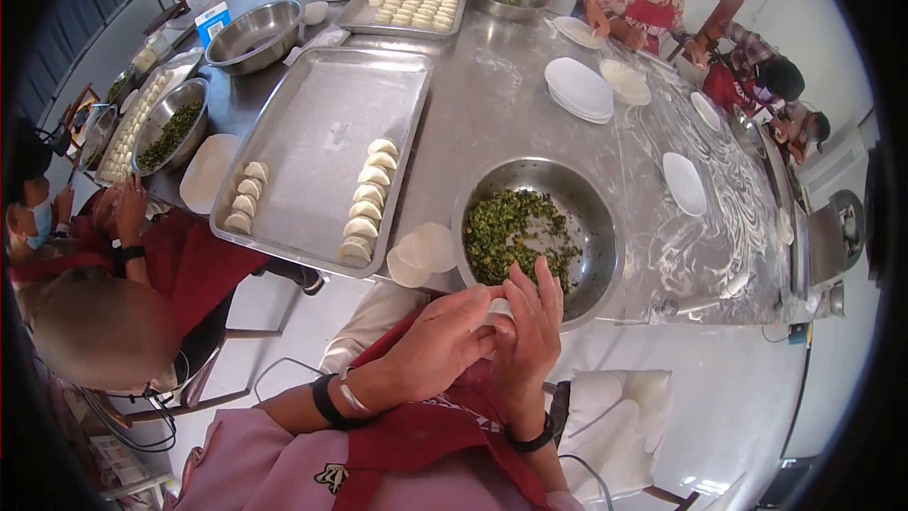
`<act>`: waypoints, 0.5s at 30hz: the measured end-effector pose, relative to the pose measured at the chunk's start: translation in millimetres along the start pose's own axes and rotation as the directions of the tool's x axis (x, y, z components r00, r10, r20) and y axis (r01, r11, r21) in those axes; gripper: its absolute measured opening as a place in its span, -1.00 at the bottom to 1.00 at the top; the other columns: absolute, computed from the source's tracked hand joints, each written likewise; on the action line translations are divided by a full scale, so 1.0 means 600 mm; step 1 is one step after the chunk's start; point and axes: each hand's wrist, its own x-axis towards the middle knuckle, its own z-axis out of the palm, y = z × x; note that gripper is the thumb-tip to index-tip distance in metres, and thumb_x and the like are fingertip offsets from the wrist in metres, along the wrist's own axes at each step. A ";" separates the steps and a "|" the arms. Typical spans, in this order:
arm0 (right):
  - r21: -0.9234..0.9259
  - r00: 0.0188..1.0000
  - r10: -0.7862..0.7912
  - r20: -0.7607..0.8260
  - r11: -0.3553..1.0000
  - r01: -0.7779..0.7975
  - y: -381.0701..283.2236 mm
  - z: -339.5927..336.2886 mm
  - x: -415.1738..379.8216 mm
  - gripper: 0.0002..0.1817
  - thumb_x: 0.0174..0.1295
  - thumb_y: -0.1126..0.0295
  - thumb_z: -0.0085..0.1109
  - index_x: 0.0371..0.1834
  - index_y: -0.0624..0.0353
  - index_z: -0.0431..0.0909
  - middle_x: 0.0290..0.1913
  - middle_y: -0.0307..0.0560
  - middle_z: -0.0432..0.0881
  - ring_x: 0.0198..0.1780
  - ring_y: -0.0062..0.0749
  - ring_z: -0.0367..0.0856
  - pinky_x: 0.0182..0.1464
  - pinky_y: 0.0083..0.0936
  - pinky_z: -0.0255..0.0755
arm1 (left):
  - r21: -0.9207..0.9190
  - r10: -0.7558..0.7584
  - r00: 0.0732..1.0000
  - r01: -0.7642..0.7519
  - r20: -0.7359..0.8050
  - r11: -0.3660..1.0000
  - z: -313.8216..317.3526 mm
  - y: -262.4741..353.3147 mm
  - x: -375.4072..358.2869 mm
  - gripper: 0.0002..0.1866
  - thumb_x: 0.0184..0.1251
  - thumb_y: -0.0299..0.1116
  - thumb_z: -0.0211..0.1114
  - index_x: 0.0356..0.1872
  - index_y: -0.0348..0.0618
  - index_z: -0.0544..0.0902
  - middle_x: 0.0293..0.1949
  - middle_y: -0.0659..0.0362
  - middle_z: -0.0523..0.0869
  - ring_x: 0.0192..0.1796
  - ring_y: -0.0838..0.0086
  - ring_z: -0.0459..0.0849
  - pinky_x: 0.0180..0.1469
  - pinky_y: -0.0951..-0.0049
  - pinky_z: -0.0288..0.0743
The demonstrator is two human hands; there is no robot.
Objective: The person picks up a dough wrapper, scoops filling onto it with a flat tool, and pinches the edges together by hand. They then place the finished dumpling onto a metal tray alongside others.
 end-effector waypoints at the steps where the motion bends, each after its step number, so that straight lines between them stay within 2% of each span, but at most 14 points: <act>1: 0.032 1.000 0.026 0.016 0.999 -0.027 0.000 0.000 -0.001 -0.59 0.50 0.15 0.02 0.05 0.32 0.61 0.20 0.15 0.66 0.43 0.22 0.42 0.43 0.11 0.23 | -0.001 0.007 1.000 -0.007 -0.010 1.000 -0.001 -0.001 0.001 -0.51 0.73 -0.17 -0.15 0.37 -0.39 0.33 0.20 0.07 0.52 0.17 0.44 0.57 0.37 0.26 0.44; 3: 0.094 0.996 0.075 0.047 0.992 -0.079 0.001 0.002 -0.001 -0.62 0.47 0.16 0.09 0.08 0.27 0.61 0.22 0.09 0.65 0.44 0.18 0.41 0.46 0.14 0.18 | -0.069 -0.030 0.999 0.029 -0.018 0.997 -0.004 0.003 0.002 -0.55 0.72 -0.18 -0.13 0.32 -0.36 0.37 0.17 0.09 0.53 0.14 0.46 0.58 0.35 0.28 0.45; 7: 0.079 0.995 0.079 0.066 0.993 -0.084 0.000 -0.002 -0.001 -0.64 0.39 0.21 0.15 0.04 0.29 0.62 0.16 0.13 0.67 0.41 0.20 0.45 0.44 0.14 0.20 | -0.135 -0.025 0.999 0.021 -0.033 0.991 -0.014 -0.005 0.008 -0.62 0.72 -0.21 -0.11 0.24 -0.32 0.43 0.15 0.12 0.55 0.11 0.46 0.60 0.32 0.31 0.48; 10: 0.092 0.993 0.092 0.076 0.991 -0.098 -0.005 0.002 0.008 -0.62 0.34 0.22 0.18 0.03 0.31 0.61 0.14 0.17 0.67 0.39 0.22 0.46 0.41 0.12 0.26 | -0.102 -0.060 0.998 0.061 0.014 0.993 -0.026 -0.004 0.015 -0.64 0.71 -0.23 -0.09 0.23 -0.30 0.43 0.12 0.14 0.57 0.09 0.46 0.61 0.28 0.35 0.51; 11: 0.123 0.992 0.103 0.069 0.986 -0.111 -0.008 0.001 0.010 -0.62 0.33 0.22 0.19 0.03 0.32 0.61 0.13 0.18 0.67 0.38 0.24 0.46 0.40 0.10 0.29 | -0.169 -0.053 0.997 0.063 0.063 0.984 -0.033 -0.001 0.015 -0.66 0.68 -0.28 -0.03 0.24 -0.31 0.43 0.09 0.13 0.58 0.12 0.45 0.61 0.33 0.36 0.50; 13: 0.128 0.985 0.142 0.098 0.980 -0.154 -0.021 -0.018 0.024 -0.60 0.37 0.20 0.16 0.04 0.37 0.59 0.13 0.21 0.67 0.35 0.27 0.49 0.35 0.05 0.37 | 0.026 -0.060 0.998 0.060 -0.012 0.998 -0.017 0.033 0.014 -0.67 0.66 -0.34 0.02 0.24 -0.34 0.42 0.12 0.08 0.59 0.19 0.44 0.60 0.34 0.38 0.50; 14: 0.134 0.990 0.135 0.049 0.981 -0.141 -0.018 -0.025 0.025 -0.59 0.40 0.20 0.14 0.05 0.37 0.59 0.12 0.21 0.67 0.34 0.26 0.51 0.34 0.04 0.38 | 0.121 -0.063 0.997 0.069 -0.051 0.990 -0.010 0.053 0.017 -0.68 0.64 -0.37 0.04 0.24 -0.35 0.42 0.13 0.06 0.60 0.22 0.43 0.60 0.34 0.39 0.50; 15: 0.136 0.991 0.132 0.002 0.982 -0.131 -0.012 -0.034 0.020 -0.59 0.43 0.19 0.12 0.05 0.38 0.59 0.12 0.21 0.68 0.32 0.25 0.53 0.34 0.03 0.39 | 0.542 0.038 0.998 -0.062 0.055 0.838 -0.022 0.082 0.022 -0.69 0.59 -0.44 0.09 0.22 -0.36 0.44 0.12 0.03 0.63 0.22 0.41 0.63 0.32 0.41 0.53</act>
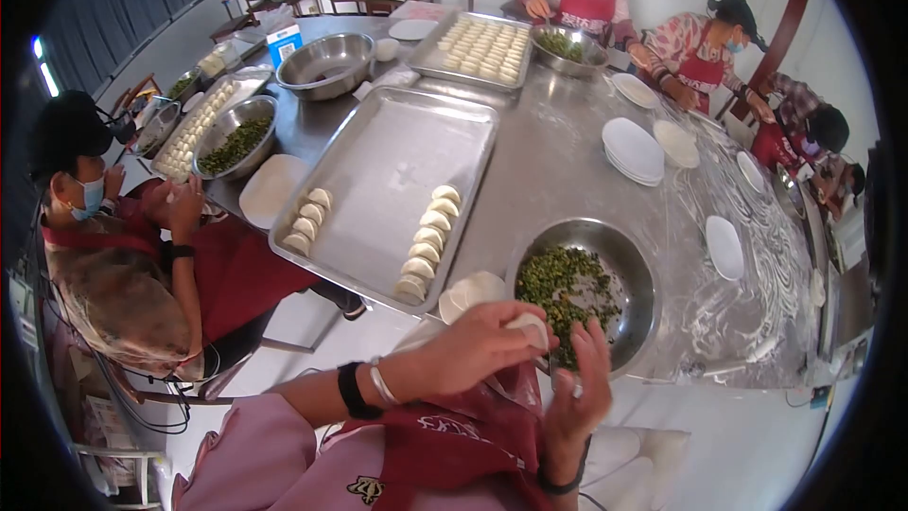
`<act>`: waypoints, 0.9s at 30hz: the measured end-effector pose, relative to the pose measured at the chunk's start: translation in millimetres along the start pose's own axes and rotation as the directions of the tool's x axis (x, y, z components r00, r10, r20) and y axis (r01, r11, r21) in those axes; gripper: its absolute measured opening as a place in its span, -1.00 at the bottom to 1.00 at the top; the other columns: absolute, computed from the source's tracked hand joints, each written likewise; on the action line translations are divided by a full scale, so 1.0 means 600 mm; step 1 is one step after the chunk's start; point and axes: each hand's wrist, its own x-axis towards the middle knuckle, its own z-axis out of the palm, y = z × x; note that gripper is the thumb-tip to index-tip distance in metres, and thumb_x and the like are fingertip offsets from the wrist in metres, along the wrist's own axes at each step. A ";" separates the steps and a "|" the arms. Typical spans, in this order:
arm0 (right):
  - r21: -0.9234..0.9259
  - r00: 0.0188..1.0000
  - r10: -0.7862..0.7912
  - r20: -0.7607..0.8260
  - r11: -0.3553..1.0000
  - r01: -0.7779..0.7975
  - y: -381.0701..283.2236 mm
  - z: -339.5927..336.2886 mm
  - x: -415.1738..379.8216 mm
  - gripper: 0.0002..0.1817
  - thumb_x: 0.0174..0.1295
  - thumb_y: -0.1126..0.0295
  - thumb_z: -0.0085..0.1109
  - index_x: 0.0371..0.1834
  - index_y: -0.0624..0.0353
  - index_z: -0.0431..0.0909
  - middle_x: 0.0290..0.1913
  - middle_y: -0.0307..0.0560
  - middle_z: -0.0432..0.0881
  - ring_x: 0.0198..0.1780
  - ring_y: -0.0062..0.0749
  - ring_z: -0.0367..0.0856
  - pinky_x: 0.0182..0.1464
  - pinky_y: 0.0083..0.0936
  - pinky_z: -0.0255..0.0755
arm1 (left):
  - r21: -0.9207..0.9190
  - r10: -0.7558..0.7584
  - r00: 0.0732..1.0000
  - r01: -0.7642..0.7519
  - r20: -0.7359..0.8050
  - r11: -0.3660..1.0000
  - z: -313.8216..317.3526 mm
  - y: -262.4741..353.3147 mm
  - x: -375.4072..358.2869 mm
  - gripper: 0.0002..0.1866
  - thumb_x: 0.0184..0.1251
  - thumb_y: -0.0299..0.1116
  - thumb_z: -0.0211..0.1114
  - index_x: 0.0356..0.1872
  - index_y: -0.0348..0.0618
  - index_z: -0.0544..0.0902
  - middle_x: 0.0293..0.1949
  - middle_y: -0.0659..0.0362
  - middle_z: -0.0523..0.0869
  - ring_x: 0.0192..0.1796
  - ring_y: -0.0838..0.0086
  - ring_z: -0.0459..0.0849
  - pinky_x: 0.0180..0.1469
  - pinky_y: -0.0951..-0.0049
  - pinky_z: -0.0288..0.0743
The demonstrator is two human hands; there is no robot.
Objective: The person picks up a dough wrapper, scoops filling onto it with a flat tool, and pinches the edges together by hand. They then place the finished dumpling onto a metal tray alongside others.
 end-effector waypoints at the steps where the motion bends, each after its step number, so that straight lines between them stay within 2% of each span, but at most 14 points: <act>1: 0.000 0.999 -0.008 -0.047 1.000 0.008 0.008 -0.009 -0.005 -0.58 0.45 0.18 0.10 0.06 0.39 0.59 0.12 0.21 0.69 0.31 0.24 0.54 0.33 0.01 0.40 | 0.431 0.142 0.989 -0.142 0.033 0.891 -0.026 0.018 0.006 -0.70 0.53 -0.52 0.14 0.20 -0.37 0.47 0.10 0.00 0.66 0.23 0.38 0.65 0.30 0.44 0.55; 3: 0.026 0.993 0.056 -0.104 0.998 -0.053 0.027 -0.028 -0.017 -0.57 0.49 0.16 0.06 0.05 0.40 0.61 0.10 0.21 0.70 0.29 0.20 0.57 0.33 -0.02 0.41 | 0.217 0.004 0.994 0.018 -0.105 0.976 -0.072 0.056 0.025 -0.70 0.46 -0.57 0.20 0.16 -0.36 0.52 0.05 0.01 0.70 0.19 0.36 0.70 0.24 0.47 0.59; 5: 0.040 0.982 0.130 -0.137 0.991 -0.126 0.039 -0.046 -0.028 -0.58 0.51 0.19 0.05 0.04 0.40 0.62 0.09 0.21 0.71 0.28 0.17 0.59 0.32 -0.04 0.42 | 0.336 0.022 0.974 0.056 -0.225 0.940 -0.137 0.088 0.050 -0.70 0.36 -0.60 0.28 0.09 -0.35 0.57 -0.03 0.07 0.74 0.14 0.35 0.73 0.19 0.48 0.62; 7: 0.043 0.967 0.208 -0.145 0.978 -0.204 0.043 -0.063 -0.036 -0.63 0.50 0.25 0.06 0.03 0.40 0.64 0.07 0.22 0.72 0.27 0.15 0.60 0.32 -0.06 0.42 | 0.472 0.128 0.953 0.018 -0.276 0.881 -0.222 0.106 0.087 -0.66 0.30 -0.58 0.33 0.09 -0.37 0.59 -0.05 0.07 0.74 0.08 0.38 0.75 0.14 0.47 0.65; 8: 0.025 0.961 0.240 -0.136 0.971 -0.239 0.042 -0.070 -0.038 -0.68 0.37 0.53 -0.04 0.03 0.48 0.63 0.13 0.22 0.69 0.27 0.00 0.62 0.39 -0.21 0.37 | 0.438 0.158 0.936 -0.005 -0.315 0.899 -0.265 0.111 0.108 -0.67 0.28 -0.59 0.34 0.08 -0.38 0.62 -0.07 0.08 0.74 -0.01 0.40 0.76 0.09 0.47 0.67; 9: 0.025 0.950 0.271 -0.153 0.962 -0.271 0.044 -0.075 -0.043 -0.69 0.36 0.54 -0.04 0.02 0.49 0.63 0.13 0.22 0.70 0.26 -0.01 0.62 0.38 -0.22 0.38 | 0.403 0.186 0.917 -0.031 -0.353 0.915 -0.305 0.113 0.130 -0.67 0.26 -0.59 0.34 0.06 -0.39 0.64 -0.10 0.09 0.75 -0.09 0.42 0.77 0.03 0.47 0.68; 12: 0.040 0.896 0.378 -0.233 0.924 -0.380 0.050 -0.076 -0.051 -0.69 0.33 0.56 -0.03 0.00 0.50 0.63 0.08 0.23 0.72 0.18 -0.05 0.68 0.33 -0.27 0.44 | 0.617 0.358 0.854 -0.056 -0.378 0.785 -0.399 0.110 0.188 -0.70 0.24 -0.59 0.31 0.00 -0.38 0.70 -0.26 0.17 0.75 -0.21 0.51 0.74 -0.22 0.50 0.63; 16: -0.058 0.900 0.356 -0.250 0.923 -0.381 0.069 -0.074 -0.057 -0.70 0.27 0.63 -0.03 -0.04 0.49 0.66 0.01 0.20 0.76 0.09 -0.09 0.73 0.22 -0.32 0.53 | 0.733 0.345 0.836 0.097 -0.427 0.673 -0.460 0.093 0.243 -0.72 0.24 -0.56 0.29 -0.03 -0.38 0.72 -0.24 0.11 0.77 -0.22 0.47 0.73 -0.17 0.50 0.63; 19: -0.072 0.892 0.394 -0.221 0.905 -0.418 0.039 -0.071 -0.039 -0.75 0.45 0.46 0.07 -0.08 0.43 0.70 -0.10 0.12 0.78 -0.07 -0.27 0.73 0.05 -0.41 0.56 | 0.815 0.381 0.819 0.169 -0.428 0.554 -0.486 0.064 0.273 -0.72 0.22 -0.55 0.28 -0.04 -0.33 0.74 -0.27 0.09 0.78 -0.23 0.46 0.74 -0.14 0.50 0.62; 20: -0.044 0.867 0.480 -0.134 0.871 -0.489 0.046 -0.078 -0.049 -0.72 0.44 0.55 0.02 0.08 0.46 0.63 0.08 0.13 0.74 0.12 -0.19 0.68 0.27 -0.40 0.45 | 0.850 0.426 0.810 0.157 -0.402 0.503 -0.500 0.048 0.284 -0.73 0.21 -0.54 0.27 -0.06 -0.31 0.75 -0.28 0.09 0.79 -0.23 0.45 0.74 -0.12 0.50 0.61; 21: -0.038 0.858 0.497 -0.132 0.862 -0.505 0.046 -0.076 -0.045 -0.72 0.43 0.56 0.02 0.08 0.46 0.64 0.06 0.13 0.74 0.11 -0.19 0.69 0.26 -0.40 0.45 | 0.880 0.469 0.800 0.148 -0.374 0.451 -0.504 0.040 0.290 -0.73 0.20 -0.54 0.27 -0.08 -0.29 0.76 -0.28 0.09 0.79 -0.24 0.44 0.75 -0.11 0.49 0.61; 22: -0.034 0.848 0.513 -0.129 0.853 -0.521 0.044 -0.073 -0.042 -0.72 0.43 0.56 0.02 0.07 0.46 0.64 0.05 0.13 0.75 0.10 -0.20 0.69 0.24 -0.41 0.46 | 0.842 0.404 0.813 0.182 -0.419 0.507 -0.507 0.034 0.294 -0.75 0.19 -0.53 0.27 -0.11 -0.27 0.78 -0.26 0.08 0.81 -0.20 0.40 0.76 -0.06 0.46 0.61; 25: -0.068 0.851 0.510 -0.126 0.851 -0.521 0.038 -0.068 -0.032 -0.72 0.41 0.58 0.02 0.05 0.46 0.66 0.03 0.12 0.76 0.08 -0.22 0.71 0.22 -0.41 0.49 | 0.855 0.423 0.819 0.147 -0.387 0.497 -0.525 0.008 0.307 -0.77 0.13 -0.45 0.28 -0.19 -0.17 0.80 -0.24 -0.03 0.81 -0.14 0.15 0.78 0.00 0.31 0.62; 27: -0.096 0.852 0.510 -0.120 0.848 -0.522 0.039 -0.065 -0.028 -0.72 0.40 0.59 0.02 0.05 0.46 0.67 0.02 0.11 0.76 0.08 -0.23 0.71 0.22 -0.42 0.50 | 0.887 0.425 0.834 0.152 -0.352 0.437 -0.529 0.004 0.307 -0.74 0.16 -0.50 0.26 -0.13 -0.21 0.79 -0.22 0.01 0.82 -0.14 0.25 0.78 0.00 0.36 0.62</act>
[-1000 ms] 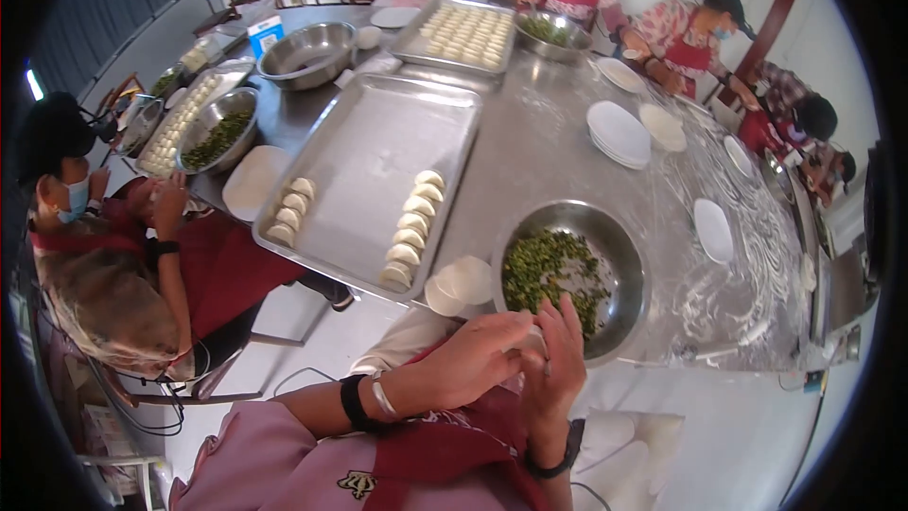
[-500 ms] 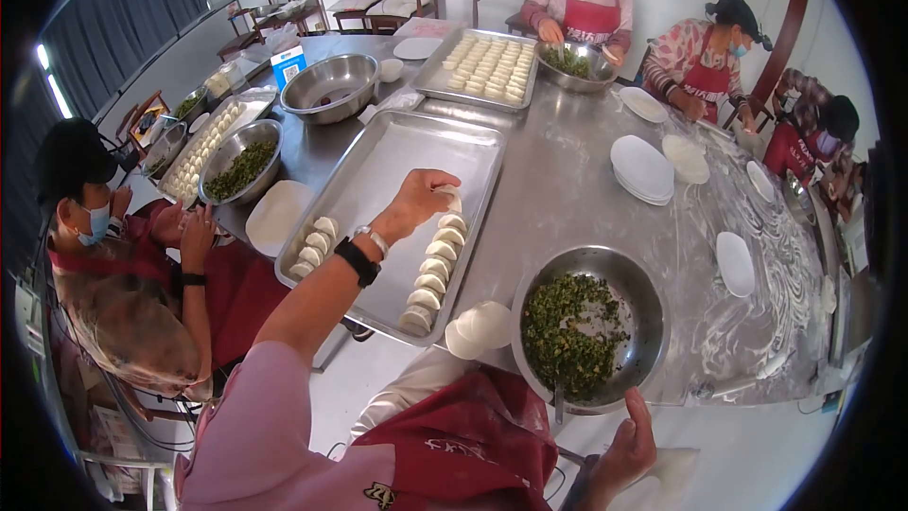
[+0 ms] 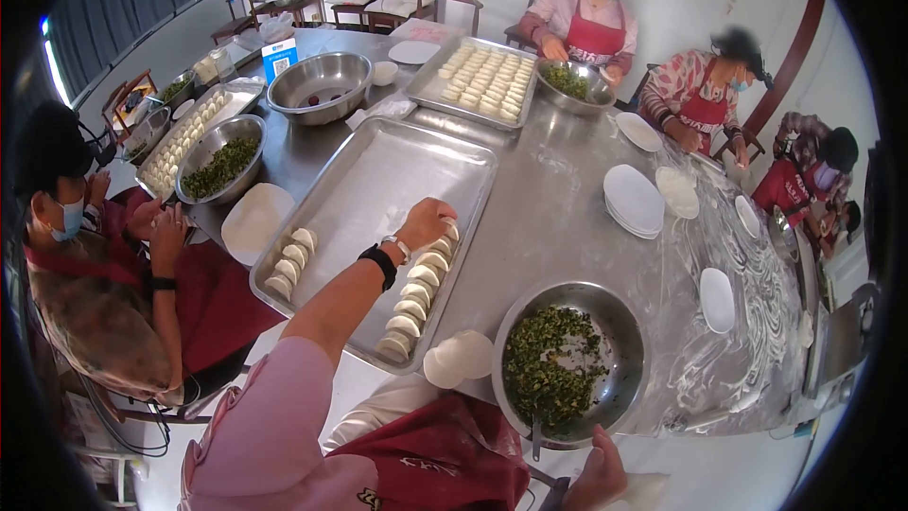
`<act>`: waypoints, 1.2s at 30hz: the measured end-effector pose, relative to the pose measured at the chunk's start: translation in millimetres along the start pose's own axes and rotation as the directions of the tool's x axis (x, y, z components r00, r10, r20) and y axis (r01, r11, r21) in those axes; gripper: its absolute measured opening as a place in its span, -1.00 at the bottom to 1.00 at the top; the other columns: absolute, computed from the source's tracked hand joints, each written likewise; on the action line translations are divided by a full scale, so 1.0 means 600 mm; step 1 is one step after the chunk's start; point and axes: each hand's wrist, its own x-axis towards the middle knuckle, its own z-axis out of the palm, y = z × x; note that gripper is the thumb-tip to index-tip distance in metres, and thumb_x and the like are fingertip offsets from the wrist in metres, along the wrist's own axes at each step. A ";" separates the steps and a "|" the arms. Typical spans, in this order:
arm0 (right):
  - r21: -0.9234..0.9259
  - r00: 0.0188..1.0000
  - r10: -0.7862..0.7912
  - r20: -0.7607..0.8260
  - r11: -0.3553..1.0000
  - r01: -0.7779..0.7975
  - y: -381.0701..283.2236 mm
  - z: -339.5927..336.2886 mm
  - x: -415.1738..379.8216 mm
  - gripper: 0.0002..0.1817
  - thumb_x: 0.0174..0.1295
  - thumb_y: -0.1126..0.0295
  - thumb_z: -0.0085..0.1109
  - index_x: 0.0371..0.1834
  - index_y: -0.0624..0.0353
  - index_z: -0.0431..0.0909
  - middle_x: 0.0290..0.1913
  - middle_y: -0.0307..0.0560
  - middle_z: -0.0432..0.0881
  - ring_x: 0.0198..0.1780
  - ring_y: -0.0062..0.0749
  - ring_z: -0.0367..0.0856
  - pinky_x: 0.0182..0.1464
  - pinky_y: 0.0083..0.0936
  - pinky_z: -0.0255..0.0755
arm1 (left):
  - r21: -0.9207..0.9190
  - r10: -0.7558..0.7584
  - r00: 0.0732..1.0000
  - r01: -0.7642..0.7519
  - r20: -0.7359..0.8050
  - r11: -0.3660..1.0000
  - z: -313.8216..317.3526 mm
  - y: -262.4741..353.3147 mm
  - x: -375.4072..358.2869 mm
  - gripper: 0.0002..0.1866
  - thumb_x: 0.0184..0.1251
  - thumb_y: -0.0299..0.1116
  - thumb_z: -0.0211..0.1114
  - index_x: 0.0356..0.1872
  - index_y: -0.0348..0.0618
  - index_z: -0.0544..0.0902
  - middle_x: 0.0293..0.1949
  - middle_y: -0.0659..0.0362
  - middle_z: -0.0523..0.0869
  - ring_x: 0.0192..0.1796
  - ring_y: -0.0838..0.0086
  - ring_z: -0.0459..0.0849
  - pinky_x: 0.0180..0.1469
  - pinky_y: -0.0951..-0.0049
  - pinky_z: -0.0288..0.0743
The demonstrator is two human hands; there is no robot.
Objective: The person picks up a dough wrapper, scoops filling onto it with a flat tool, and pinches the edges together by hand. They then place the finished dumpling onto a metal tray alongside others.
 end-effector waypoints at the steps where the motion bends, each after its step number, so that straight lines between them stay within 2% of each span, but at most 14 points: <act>1: -0.002 1.000 -0.002 -0.006 1.000 0.002 0.000 0.002 0.001 -0.72 0.39 0.60 0.03 0.04 0.45 0.67 0.01 0.10 0.76 0.07 -0.23 0.71 0.22 -0.41 0.51 | 0.031 0.015 1.000 -0.016 0.013 0.999 -0.001 0.003 -0.002 -0.73 0.18 -0.53 0.26 -0.11 -0.23 0.79 -0.21 0.04 0.82 -0.14 0.31 0.78 0.00 0.39 0.61; 7: 0.008 0.999 0.050 0.020 0.999 -0.051 -0.008 0.005 -0.001 -0.73 0.43 0.55 0.03 0.05 0.43 0.68 0.02 0.09 0.76 0.10 -0.20 0.71 0.22 -0.39 0.50 | 0.284 0.135 0.991 -0.132 0.012 0.950 0.000 0.010 -0.014 -0.73 0.15 -0.49 0.27 -0.11 -0.17 0.78 -0.11 -0.04 0.77 0.02 0.08 0.70 0.12 0.24 0.57; 10: -0.042 0.999 -0.036 0.014 0.998 0.037 0.025 0.004 0.000 -0.70 0.24 0.66 -0.03 -0.06 0.48 0.67 0.00 0.19 0.76 0.09 -0.12 0.74 0.20 -0.34 0.54 | 0.413 0.269 0.960 -0.275 0.073 0.868 0.006 -0.007 -0.009 -0.83 0.12 -0.48 0.22 -0.31 -0.14 0.76 -0.19 -0.06 0.74 -0.01 0.02 0.69 0.12 0.14 0.56; 11: -0.040 0.999 -0.048 0.009 0.998 0.048 0.034 0.002 -0.003 -0.69 0.23 0.67 -0.02 -0.05 0.46 0.68 -0.01 0.17 0.77 0.06 -0.17 0.74 0.19 -0.36 0.55 | 0.428 0.282 0.957 -0.283 0.068 0.858 0.010 -0.013 -0.008 -0.84 0.12 -0.49 0.22 -0.32 -0.15 0.75 -0.17 -0.08 0.73 -0.02 0.00 0.68 0.11 0.13 0.56; 14: 0.030 0.999 -0.037 0.012 0.999 0.037 0.034 0.001 -0.011 -0.76 0.33 0.53 0.10 -0.05 0.41 0.68 -0.02 0.19 0.77 0.10 0.01 0.73 0.23 -0.20 0.51 | 0.461 0.277 0.957 -0.287 0.090 0.840 0.022 -0.013 -0.016 -0.85 0.12 -0.51 0.20 -0.34 -0.18 0.72 -0.12 -0.12 0.70 -0.04 -0.07 0.67 0.10 0.09 0.56; 16: 0.011 0.998 -0.045 -0.033 0.999 0.046 0.027 0.005 -0.018 -0.73 0.18 0.66 0.11 -0.07 0.40 0.70 -0.05 0.15 0.78 0.03 -0.06 0.76 0.18 -0.26 0.55 | 0.489 0.237 0.963 -0.269 0.127 0.830 0.012 0.004 -0.017 -0.84 0.13 -0.50 0.19 -0.31 -0.20 0.72 -0.07 -0.15 0.68 -0.04 -0.09 0.66 0.10 0.07 0.55; 20: 0.028 0.997 -0.076 -0.017 0.997 0.077 0.020 -0.001 -0.024 -0.68 0.13 0.71 0.10 -0.06 0.36 0.70 -0.05 0.13 0.78 0.03 -0.07 0.76 0.16 -0.27 0.56 | 0.368 0.291 0.955 -0.252 -0.052 0.895 -0.005 0.097 -0.084 -0.80 0.15 -0.50 0.18 -0.21 -0.27 0.66 -0.13 -0.10 0.68 0.04 -0.01 0.62 0.10 0.08 0.52; 22: 0.028 0.995 -0.101 0.004 0.995 0.101 0.020 -0.003 -0.030 -0.68 0.13 0.72 0.11 -0.06 0.35 0.71 -0.06 0.12 0.78 0.03 -0.08 0.76 0.15 -0.29 0.56 | 0.424 0.412 0.910 -0.394 0.053 0.816 -0.009 0.147 -0.149 -0.74 0.20 -0.47 0.17 -0.09 -0.31 0.60 -0.01 -0.14 0.64 0.08 0.01 0.60 0.14 0.09 0.50; 24: 0.035 0.990 -0.139 0.030 0.990 0.138 0.020 0.003 -0.033 -0.67 0.13 0.73 0.12 -0.05 0.33 0.71 -0.06 0.12 0.78 0.03 -0.08 0.77 0.14 -0.31 0.56 | 0.373 0.426 0.820 -0.559 0.382 0.741 0.011 0.163 -0.220 -0.65 0.21 -0.49 0.15 0.04 -0.35 0.54 0.06 -0.12 0.60 0.13 0.02 0.57 0.20 0.13 0.49; 26: 0.019 0.968 -0.242 0.062 0.970 0.241 0.020 0.010 -0.033 -0.70 0.13 0.74 0.15 -0.09 0.32 0.70 -0.06 0.12 0.78 0.02 -0.04 0.76 0.14 -0.29 0.57 | 0.318 0.258 0.856 -0.422 0.448 0.849 0.046 0.211 -0.301 -0.57 0.21 -0.48 0.17 0.13 -0.39 0.49 0.06 -0.12 0.57 0.16 0.02 0.57 0.25 0.20 0.48; 28: 0.018 0.940 -0.331 0.080 0.944 0.331 0.022 0.020 -0.032 -0.72 0.12 0.75 0.16 -0.11 0.32 0.70 -0.07 0.12 0.78 0.01 -0.02 0.76 0.15 -0.27 0.58 | 0.317 0.256 0.856 -0.420 0.448 0.850 0.058 0.262 -0.371 -0.61 0.19 -0.46 0.19 0.06 -0.40 0.55 0.06 -0.12 0.58 0.20 0.04 0.57 0.31 0.22 0.44; 31: -0.023 0.849 -0.497 0.179 0.861 0.509 0.032 0.029 -0.026 -0.67 0.07 0.72 0.18 -0.07 0.27 0.67 -0.03 0.11 0.75 0.07 0.02 0.73 0.17 -0.21 0.57 | 0.466 0.195 0.876 -0.410 0.442 0.784 0.082 0.293 -0.401 -0.64 0.21 -0.43 0.21 0.02 -0.38 0.60 0.16 -0.11 0.56 0.26 0.05 0.55 0.31 0.21 0.45; 34: -0.022 0.769 -0.564 0.301 0.802 0.597 0.049 0.030 -0.021 -0.63 0.04 0.66 0.22 -0.02 0.21 0.66 0.03 0.08 0.73 0.13 0.04 0.68 0.21 -0.16 0.54 | 0.663 0.536 0.834 -0.477 0.134 0.577 0.150 0.230 -0.401 -0.71 0.30 -0.37 0.18 -0.03 -0.30 0.64 0.01 -0.02 0.59 0.15 0.13 0.59 0.18 0.23 0.54; 36: -0.002 0.763 -0.543 0.351 0.815 0.580 0.049 0.030 -0.025 -0.63 0.05 0.64 0.23 -0.02 0.19 0.66 0.04 0.07 0.73 0.14 0.04 0.67 0.22 -0.15 0.54 | 0.605 0.457 0.881 -0.429 0.119 0.671 0.159 0.223 -0.394 -0.71 0.31 -0.33 0.18 -0.05 -0.26 0.66 0.00 0.02 0.60 0.15 0.16 0.59 0.19 0.24 0.52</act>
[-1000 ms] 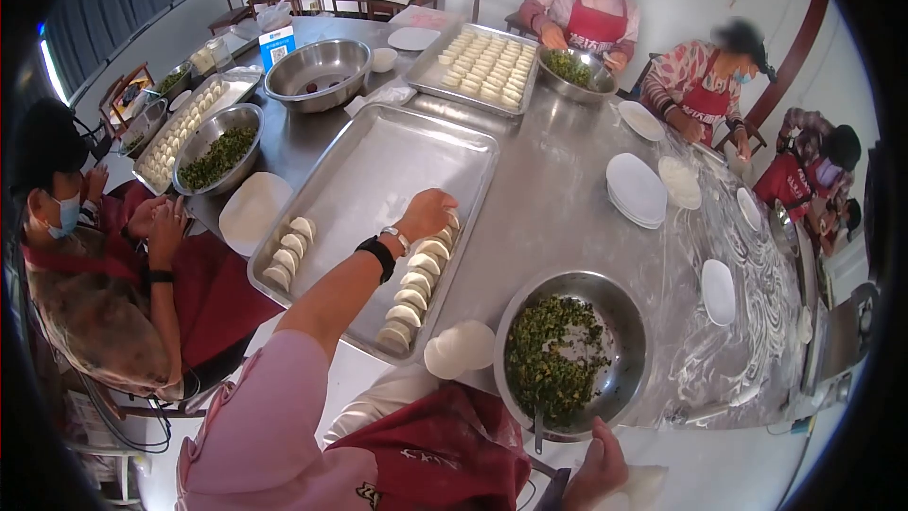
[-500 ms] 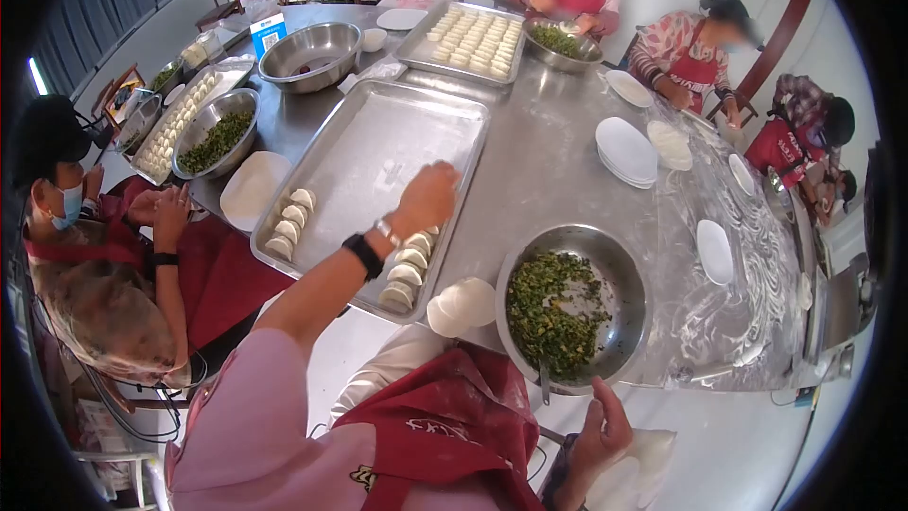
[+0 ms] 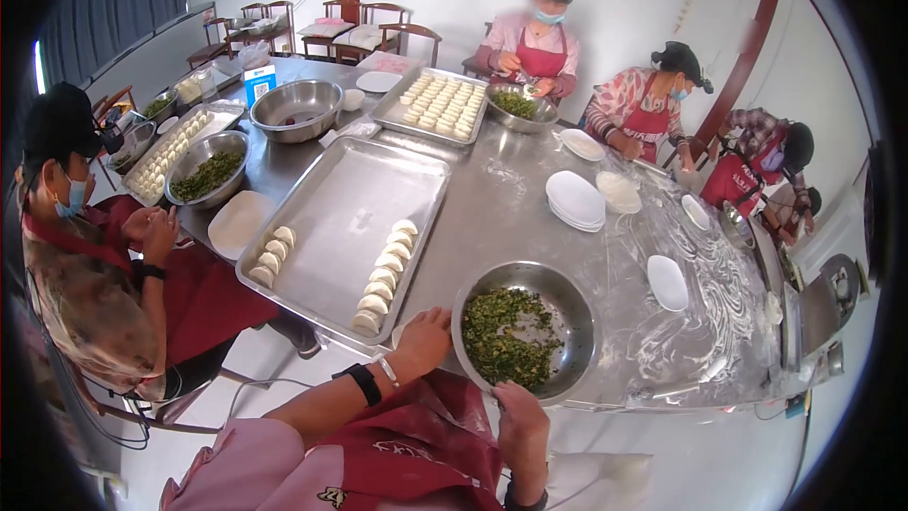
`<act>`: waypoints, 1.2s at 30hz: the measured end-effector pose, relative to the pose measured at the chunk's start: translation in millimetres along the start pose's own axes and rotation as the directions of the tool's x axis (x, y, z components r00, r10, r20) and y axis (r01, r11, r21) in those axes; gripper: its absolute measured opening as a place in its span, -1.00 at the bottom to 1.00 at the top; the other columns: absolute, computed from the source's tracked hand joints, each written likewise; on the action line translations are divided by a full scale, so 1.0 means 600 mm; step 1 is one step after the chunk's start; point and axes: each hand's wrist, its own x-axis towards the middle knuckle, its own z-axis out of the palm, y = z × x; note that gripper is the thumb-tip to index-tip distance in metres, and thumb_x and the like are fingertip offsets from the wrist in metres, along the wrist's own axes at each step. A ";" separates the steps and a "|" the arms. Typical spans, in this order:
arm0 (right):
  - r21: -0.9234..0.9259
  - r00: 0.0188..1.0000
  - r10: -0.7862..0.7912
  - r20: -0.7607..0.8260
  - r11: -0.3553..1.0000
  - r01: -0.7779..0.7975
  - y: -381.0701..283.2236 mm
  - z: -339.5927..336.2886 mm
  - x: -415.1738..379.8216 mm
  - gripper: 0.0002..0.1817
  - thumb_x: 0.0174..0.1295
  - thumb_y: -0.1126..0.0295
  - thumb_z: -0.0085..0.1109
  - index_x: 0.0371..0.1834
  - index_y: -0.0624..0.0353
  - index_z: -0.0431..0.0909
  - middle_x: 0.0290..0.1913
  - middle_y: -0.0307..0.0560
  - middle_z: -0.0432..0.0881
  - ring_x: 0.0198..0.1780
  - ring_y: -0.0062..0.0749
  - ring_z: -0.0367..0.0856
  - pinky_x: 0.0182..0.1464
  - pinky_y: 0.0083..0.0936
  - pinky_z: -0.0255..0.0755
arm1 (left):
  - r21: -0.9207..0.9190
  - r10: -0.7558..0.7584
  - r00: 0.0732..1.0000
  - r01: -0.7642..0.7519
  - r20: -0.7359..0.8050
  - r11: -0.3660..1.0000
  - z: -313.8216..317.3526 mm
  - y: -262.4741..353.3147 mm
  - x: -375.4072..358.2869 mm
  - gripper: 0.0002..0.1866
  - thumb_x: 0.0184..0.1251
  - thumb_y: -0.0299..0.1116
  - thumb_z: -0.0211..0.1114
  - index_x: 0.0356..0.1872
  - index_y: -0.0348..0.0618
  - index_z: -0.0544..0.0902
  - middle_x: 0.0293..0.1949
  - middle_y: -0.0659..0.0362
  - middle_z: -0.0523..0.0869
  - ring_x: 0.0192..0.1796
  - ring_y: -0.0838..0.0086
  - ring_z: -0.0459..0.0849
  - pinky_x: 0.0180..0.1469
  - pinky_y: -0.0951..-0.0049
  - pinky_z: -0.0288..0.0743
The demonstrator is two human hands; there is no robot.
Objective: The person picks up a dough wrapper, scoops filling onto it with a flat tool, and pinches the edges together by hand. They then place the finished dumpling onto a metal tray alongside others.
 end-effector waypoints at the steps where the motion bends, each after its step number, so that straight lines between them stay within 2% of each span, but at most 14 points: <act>1: 0.020 1.000 -0.005 -0.006 1.000 0.006 0.013 0.009 -0.007 -0.62 0.04 0.62 0.25 -0.01 0.17 0.66 0.04 0.05 0.72 0.15 0.04 0.66 0.21 -0.15 0.54 | -0.044 -0.038 0.999 0.039 0.027 0.998 0.006 -0.001 0.003 -0.72 0.31 -0.31 0.19 -0.06 -0.24 0.67 0.00 0.03 0.61 0.16 0.18 0.58 0.19 0.25 0.52; 4: -0.024 1.000 -0.012 -0.016 1.000 0.012 0.021 0.018 -0.015 -0.63 0.03 0.59 0.30 -0.04 0.15 0.68 0.03 0.03 0.73 0.11 0.01 0.68 0.18 -0.17 0.56 | -0.191 -0.277 0.942 0.313 0.191 0.930 -0.001 0.004 0.024 -0.74 0.30 -0.30 0.19 -0.10 -0.19 0.69 -0.03 0.09 0.63 0.14 0.22 0.57 0.16 0.28 0.52; 8: -0.008 0.997 -0.003 -0.075 1.000 0.002 0.024 0.019 -0.016 -0.69 0.04 0.52 0.36 -0.09 0.12 0.70 -0.01 0.00 0.75 0.06 -0.03 0.71 0.13 -0.20 0.58 | -0.073 -0.114 0.970 0.133 0.214 0.989 -0.015 -0.006 0.033 -0.81 0.13 -0.44 0.30 -0.21 -0.17 0.71 -0.10 0.11 0.64 0.07 0.19 0.57 0.11 0.25 0.55; 9: -0.008 0.996 0.002 -0.092 1.000 -0.003 0.024 0.020 -0.015 -0.70 0.04 0.51 0.37 -0.10 0.11 0.71 -0.02 0.00 0.75 0.05 -0.04 0.72 0.12 -0.20 0.58 | -0.084 -0.118 0.972 0.137 0.204 0.987 -0.016 -0.007 0.035 -0.80 0.05 -0.50 0.32 -0.24 -0.17 0.72 -0.12 0.10 0.64 0.06 0.18 0.58 0.10 0.25 0.55; 12: -0.036 0.989 0.013 -0.149 0.999 -0.018 0.017 0.014 -0.008 -0.78 0.09 0.53 0.36 -0.16 0.16 0.73 -0.10 0.01 0.77 -0.04 -0.05 0.75 0.03 -0.25 0.62 | -0.100 -0.098 0.965 0.125 0.242 0.987 -0.029 -0.016 0.033 -0.79 0.07 -0.45 0.33 -0.23 -0.22 0.70 -0.12 0.07 0.63 0.07 0.12 0.56 0.13 0.20 0.51; 16: -0.022 0.974 0.034 -0.224 0.999 -0.040 0.025 0.012 -0.001 -0.86 0.15 0.54 0.35 -0.22 0.21 0.74 -0.16 0.03 0.79 -0.10 -0.04 0.76 -0.03 -0.28 0.63 | -0.155 -0.075 0.995 0.085 0.070 0.984 -0.047 -0.015 0.023 -0.87 0.09 -0.46 0.32 -0.32 -0.22 0.68 -0.15 0.06 0.62 0.02 0.12 0.57 0.06 0.19 0.52; 20: 0.090 0.937 0.213 -0.276 0.977 -0.195 0.048 0.011 0.008 -0.88 0.16 0.51 0.36 -0.24 0.20 0.77 -0.22 0.05 0.79 -0.19 -0.07 0.78 -0.11 -0.33 0.63 | -0.122 -0.073 0.996 0.067 -0.043 0.990 -0.064 -0.019 0.030 -0.88 0.07 -0.46 0.33 -0.34 -0.18 0.62 -0.22 0.06 0.61 -0.05 0.11 0.58 -0.05 0.17 0.53; 21: 0.092 0.923 0.258 -0.287 0.966 -0.241 0.060 0.010 0.010 -0.87 0.17 0.53 0.34 -0.23 0.19 0.78 -0.28 -0.05 0.80 -0.27 -0.29 0.80 -0.17 -0.40 0.63 | -0.117 -0.088 0.995 0.083 -0.037 0.990 -0.079 -0.017 0.032 -0.86 0.06 -0.47 0.34 -0.33 -0.17 0.61 -0.23 0.06 0.60 -0.06 0.10 0.58 -0.07 0.16 0.53; 24: 0.303 0.795 0.580 -0.178 0.801 -0.516 0.056 -0.033 0.032 -0.87 0.27 0.48 0.29 -0.19 0.29 0.75 -0.30 -0.07 0.78 -0.30 -0.44 0.76 -0.19 -0.43 0.63 | -0.161 -0.100 0.991 0.084 -0.094 0.983 -0.123 -0.014 0.036 -0.89 0.05 -0.49 0.29 -0.38 -0.15 0.56 -0.28 0.08 0.58 -0.11 0.12 0.58 -0.10 0.15 0.51; 28: 0.530 0.663 0.674 -0.326 0.711 -0.463 0.096 -0.054 0.060 -0.82 0.33 0.47 0.21 -0.15 0.36 0.72 -0.34 -0.12 0.76 -0.34 -0.57 0.71 -0.28 -0.53 0.62 | -0.263 -0.085 0.950 0.004 -0.299 0.965 -0.176 -0.010 0.044 -0.89 0.06 -0.56 0.25 -0.41 -0.14 0.51 -0.36 0.08 0.56 -0.24 0.07 0.59 -0.24 0.13 0.48; 31: 0.445 0.634 0.615 -0.469 0.785 -0.432 0.135 -0.051 0.075 -0.78 0.35 0.44 0.18 -0.16 0.42 0.70 -0.44 -0.08 0.75 -0.41 -0.50 0.73 -0.35 -0.54 0.61 | -0.490 -0.249 0.899 0.044 -0.361 0.871 -0.172 -0.011 0.042 -0.87 0.13 -0.60 0.28 -0.38 -0.17 0.49 -0.40 0.08 0.58 -0.38 0.17 0.63 -0.40 0.17 0.43; 33: 0.355 0.644 0.620 -0.447 0.784 -0.509 0.148 -0.047 0.079 -0.77 0.36 0.43 0.17 -0.19 0.44 0.68 -0.44 -0.03 0.74 -0.42 -0.44 0.75 -0.35 -0.52 0.63 | -0.663 -0.439 0.889 0.254 -0.126 0.705 -0.184 -0.005 0.038 -0.88 0.23 -0.56 0.31 -0.30 -0.20 0.53 -0.36 0.09 0.65 -0.35 0.28 0.70 -0.43 0.25 0.52; 34: 0.306 0.650 0.623 -0.435 0.781 -0.544 0.154 -0.043 0.081 -0.76 0.36 0.42 0.16 -0.21 0.46 0.67 -0.44 -0.01 0.74 -0.43 -0.41 0.76 -0.35 -0.52 0.64 | -0.719 -0.512 0.859 0.359 0.005 0.595 -0.187 -0.002 0.035 -0.89 0.28 -0.55 0.33 -0.26 -0.22 0.55 -0.34 0.09 0.68 -0.34 0.33 0.74 -0.44 0.30 0.56; 36: 0.331 0.648 0.646 -0.403 0.763 -0.555 0.166 -0.018 0.090 -0.76 0.36 0.42 0.16 -0.21 0.46 0.66 -0.43 0.02 0.73 -0.43 -0.36 0.78 -0.36 -0.49 0.65 | -0.918 -0.564 0.793 0.369 0.230 0.145 -0.180 0.009 0.033 -0.85 0.36 -0.47 0.32 -0.14 -0.27 0.58 -0.23 0.07 0.72 -0.20 0.36 0.77 -0.29 0.34 0.69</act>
